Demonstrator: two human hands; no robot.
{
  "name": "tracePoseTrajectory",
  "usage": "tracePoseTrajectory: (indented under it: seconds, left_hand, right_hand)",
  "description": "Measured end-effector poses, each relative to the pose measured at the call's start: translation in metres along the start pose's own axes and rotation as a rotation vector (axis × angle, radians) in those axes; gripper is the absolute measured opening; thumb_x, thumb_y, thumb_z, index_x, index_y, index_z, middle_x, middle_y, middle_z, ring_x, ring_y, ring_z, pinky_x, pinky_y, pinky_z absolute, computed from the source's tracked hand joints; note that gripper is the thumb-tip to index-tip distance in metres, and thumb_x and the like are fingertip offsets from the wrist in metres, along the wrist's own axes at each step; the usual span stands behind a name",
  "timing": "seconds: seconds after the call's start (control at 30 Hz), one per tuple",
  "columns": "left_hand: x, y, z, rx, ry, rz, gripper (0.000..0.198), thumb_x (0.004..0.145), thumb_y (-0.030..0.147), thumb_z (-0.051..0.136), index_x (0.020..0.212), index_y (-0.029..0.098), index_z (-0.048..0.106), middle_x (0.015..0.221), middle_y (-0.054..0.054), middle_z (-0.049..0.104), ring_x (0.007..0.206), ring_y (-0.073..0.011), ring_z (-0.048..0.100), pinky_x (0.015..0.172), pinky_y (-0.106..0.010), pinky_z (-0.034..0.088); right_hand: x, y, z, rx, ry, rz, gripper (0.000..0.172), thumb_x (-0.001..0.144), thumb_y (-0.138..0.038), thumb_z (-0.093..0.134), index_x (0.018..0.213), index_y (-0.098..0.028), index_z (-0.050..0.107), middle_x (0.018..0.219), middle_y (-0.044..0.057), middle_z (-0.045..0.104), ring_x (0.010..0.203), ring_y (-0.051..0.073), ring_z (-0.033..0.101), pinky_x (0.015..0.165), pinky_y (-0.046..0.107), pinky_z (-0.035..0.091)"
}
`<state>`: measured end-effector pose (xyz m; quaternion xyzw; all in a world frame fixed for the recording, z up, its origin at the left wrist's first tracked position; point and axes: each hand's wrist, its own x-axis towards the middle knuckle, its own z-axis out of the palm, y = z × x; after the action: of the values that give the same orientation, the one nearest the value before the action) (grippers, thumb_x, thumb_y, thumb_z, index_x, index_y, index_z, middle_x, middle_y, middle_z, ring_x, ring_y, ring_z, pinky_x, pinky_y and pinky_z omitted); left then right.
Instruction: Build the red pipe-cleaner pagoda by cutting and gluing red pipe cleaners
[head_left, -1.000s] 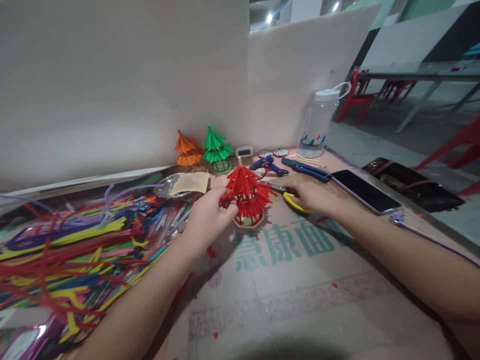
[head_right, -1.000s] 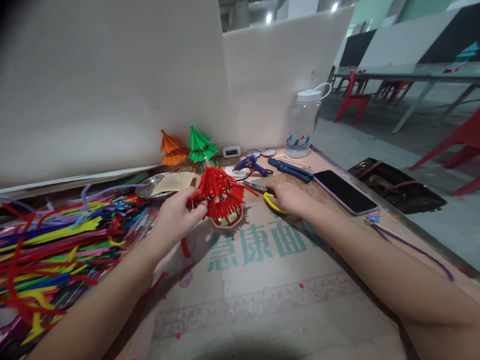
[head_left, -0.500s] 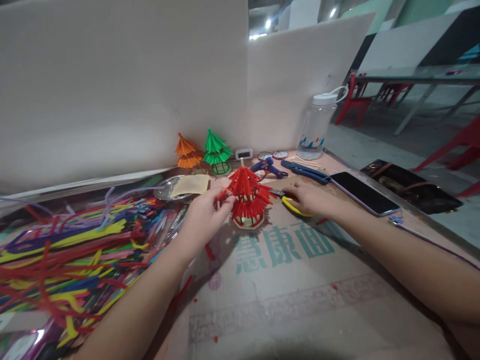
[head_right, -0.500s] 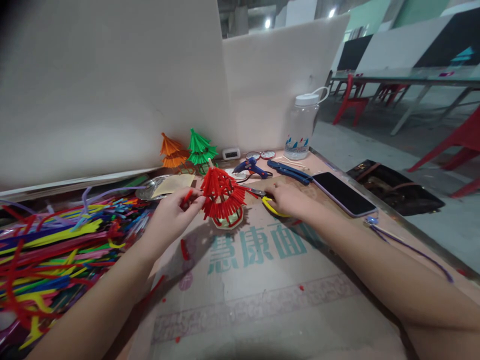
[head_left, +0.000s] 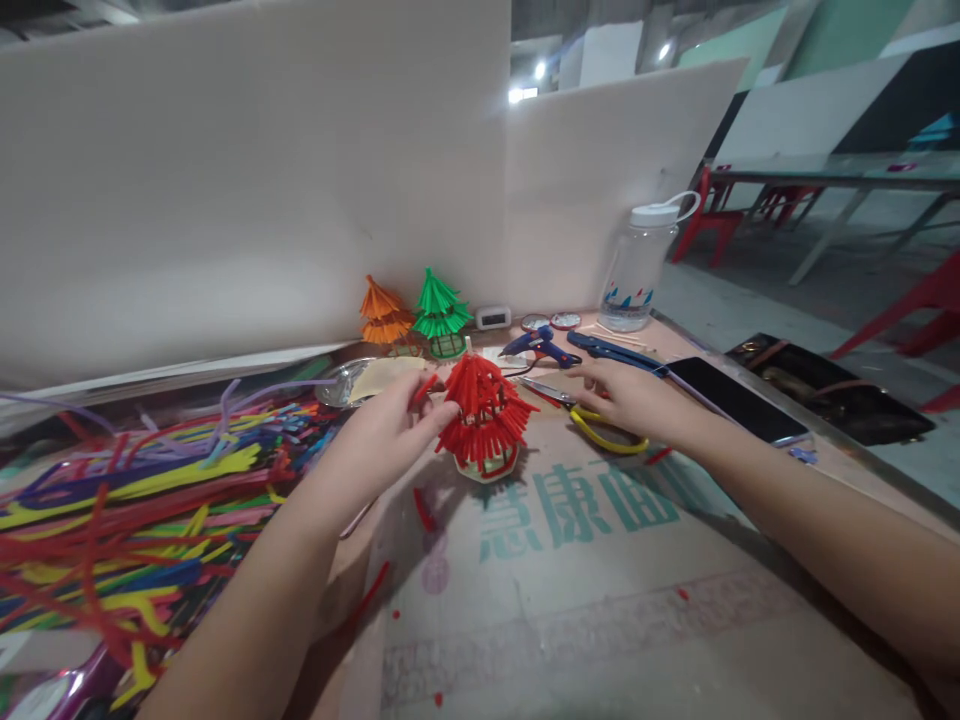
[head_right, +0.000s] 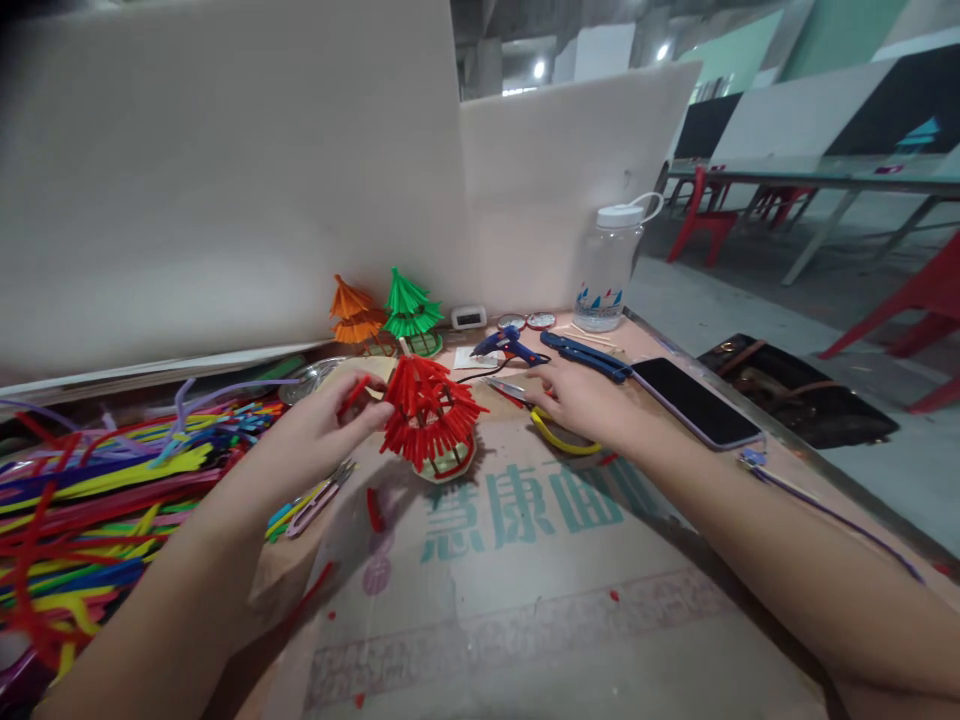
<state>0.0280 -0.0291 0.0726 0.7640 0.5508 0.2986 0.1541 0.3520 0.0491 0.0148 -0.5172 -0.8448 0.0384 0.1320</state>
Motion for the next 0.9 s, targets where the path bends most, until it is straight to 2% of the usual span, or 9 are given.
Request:
tracePoseTrajectory:
  seconds: [0.1,0.2,0.27,0.4,0.53,0.63,0.73,0.8,0.9]
  left_hand:
    - [-0.001,-0.005,-0.005,-0.192,0.169,0.000,0.029,0.102,0.047,0.043,0.100,0.023,0.058,0.089,-0.002,0.061,0.080,-0.0177,0.057,0.073,-0.030,0.047]
    - [0.002,-0.007,-0.007,-0.440,0.166,-0.031,0.033,0.101,0.048,0.044,0.089,0.022,0.060,0.075,-0.001,0.057,0.067,-0.0160,0.054,0.064,-0.029,0.046]
    - [0.004,-0.008,-0.009,-0.551,0.124,-0.043,0.032,0.098,0.047,0.052,0.089,0.020,0.068,0.075,-0.002,0.062,0.068,-0.0164,0.058,0.067,-0.029,0.048]
    - [0.007,-0.013,-0.014,-0.625,0.116,-0.046,0.034,0.091,0.050,0.065,0.099,0.019,0.078,0.096,-0.006,0.073,0.089,-0.0192,0.065,0.082,-0.029,0.051]
    - [0.006,-0.018,-0.017,-0.603,0.065,-0.105,0.039,0.087,0.054,0.071,0.104,0.020,0.079,0.088,-0.004,0.074,0.080,-0.0167,0.065,0.069,-0.024,0.049]
    - [0.005,-0.016,-0.017,-0.656,0.029,-0.075,0.033,0.085,0.048,0.075,0.100,0.019,0.078,0.088,-0.003,0.075,0.075,-0.0139,0.064,0.067,-0.022,0.048]
    - [0.005,-0.012,-0.016,-0.720,0.028,-0.063,0.027,0.083,0.040,0.078,0.099,0.019,0.075,0.089,-0.002,0.075,0.074,-0.0126,0.064,0.066,-0.021,0.050]
    - [0.005,-0.008,-0.016,-0.724,0.029,-0.063,0.024,0.084,0.039,0.077,0.095,0.018,0.073,0.084,-0.002,0.073,0.070,-0.0117,0.063,0.063,-0.021,0.049]
    - [0.004,-0.005,-0.016,-0.669,-0.003,-0.020,0.027,0.091,0.042,0.069,0.084,0.016,0.071,0.075,-0.001,0.068,0.064,-0.0108,0.060,0.060,-0.021,0.047]
  right_hand:
    - [-0.005,-0.025,-0.007,0.170,0.162,-0.058,0.043,0.100,-0.044,0.049,0.133,-0.022,0.064,0.129,0.011,0.068,0.113,0.027,0.065,0.096,0.038,0.051]
    - [-0.005,-0.052,-0.012,0.266,0.229,-0.095,0.047,0.098,-0.046,0.053,0.138,-0.021,0.060,0.138,0.012,0.063,0.116,0.027,0.063,0.098,0.039,0.051]
    - [-0.001,-0.066,-0.015,0.318,0.203,-0.097,0.055,0.097,-0.048,0.055,0.144,-0.021,0.054,0.144,0.013,0.058,0.105,0.025,0.066,0.093,0.040,0.054]
    - [0.016,-0.081,-0.016,0.449,0.129,-0.129,0.067,0.091,-0.046,0.063,0.151,-0.019,0.048,0.142,0.016,0.058,0.087,0.021,0.065,0.083,0.040,0.057]
    - [0.034,-0.084,-0.010,0.571,0.043,-0.229,0.064,0.086,-0.038,0.071,0.145,-0.020,0.054,0.137,0.014,0.062,0.107,0.025,0.066,0.093,0.042,0.056]
    - [0.047,-0.084,-0.005,0.719,-0.092,-0.293,0.060,0.089,-0.029,0.066,0.147,-0.023,0.051,0.143,0.011,0.060,0.124,0.024,0.062,0.106,0.042,0.052]
    - [0.058,-0.086,-0.001,0.862,-0.189,-0.294,0.058,0.091,-0.023,0.060,0.149,-0.025,0.049,0.143,0.009,0.061,0.128,0.022,0.062,0.107,0.042,0.052]
    - [0.062,-0.087,-0.002,0.833,-0.126,-0.273,0.054,0.091,-0.023,0.059,0.145,-0.023,0.053,0.143,0.009,0.062,0.127,0.023,0.062,0.105,0.042,0.053]
    - [0.057,-0.089,-0.005,0.653,0.077,-0.268,0.044,0.093,-0.023,0.059,0.137,-0.020,0.060,0.140,0.010,0.064,0.128,0.024,0.061,0.109,0.045,0.049]
